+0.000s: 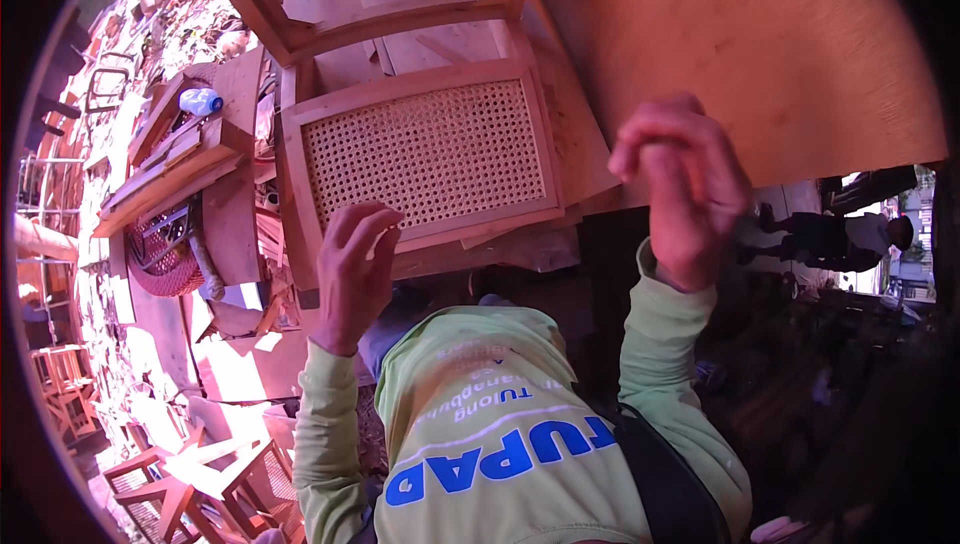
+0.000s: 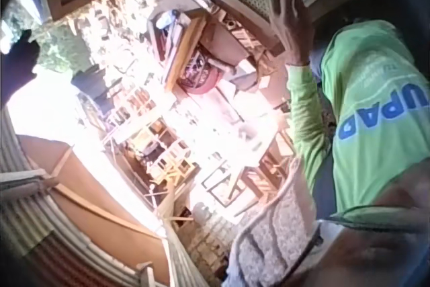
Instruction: Apply glue to wooden components and assemble a chair frame.
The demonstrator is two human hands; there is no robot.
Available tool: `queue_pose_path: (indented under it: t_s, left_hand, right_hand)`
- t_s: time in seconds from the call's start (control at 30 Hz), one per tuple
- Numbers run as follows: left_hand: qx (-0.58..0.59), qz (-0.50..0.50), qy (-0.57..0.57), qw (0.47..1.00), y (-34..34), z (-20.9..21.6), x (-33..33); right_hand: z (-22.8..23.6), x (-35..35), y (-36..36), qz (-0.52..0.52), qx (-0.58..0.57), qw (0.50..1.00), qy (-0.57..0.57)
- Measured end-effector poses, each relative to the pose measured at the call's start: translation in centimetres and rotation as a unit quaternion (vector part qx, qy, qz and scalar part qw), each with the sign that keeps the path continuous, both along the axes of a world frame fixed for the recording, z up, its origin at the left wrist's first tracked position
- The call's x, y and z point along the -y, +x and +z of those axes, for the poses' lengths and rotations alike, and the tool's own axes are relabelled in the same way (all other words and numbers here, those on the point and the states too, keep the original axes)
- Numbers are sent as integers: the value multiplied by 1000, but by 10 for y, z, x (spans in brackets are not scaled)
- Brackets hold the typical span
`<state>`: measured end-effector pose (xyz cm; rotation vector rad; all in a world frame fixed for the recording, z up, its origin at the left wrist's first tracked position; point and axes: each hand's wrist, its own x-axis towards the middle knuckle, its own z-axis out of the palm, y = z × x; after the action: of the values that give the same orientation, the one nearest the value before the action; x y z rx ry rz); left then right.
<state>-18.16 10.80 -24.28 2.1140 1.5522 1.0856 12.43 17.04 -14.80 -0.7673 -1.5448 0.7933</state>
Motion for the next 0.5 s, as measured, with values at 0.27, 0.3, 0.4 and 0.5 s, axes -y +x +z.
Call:
queue_pose_path:
  t_s: [0.27, 0.3, 0.4, 0.5]
  left_hand:
    - [-161, -40, -64, 984, 6, -128, 0]
    - [-188, -40, -60, 980, 7, -131, -1]
    - [-174, -37, -59, 982, 5, -136, -2]
    - [-160, -34, -56, 985, 5, -139, -4]
  right_hand:
    - [-257, -71, 36, -242, 211, 936, -144]
    - [-269, -72, 36, -243, 213, 935, -145]
    - [-289, -73, 36, -192, 219, 926, -241]
    - [-308, -75, 48, -161, 168, 923, -307]
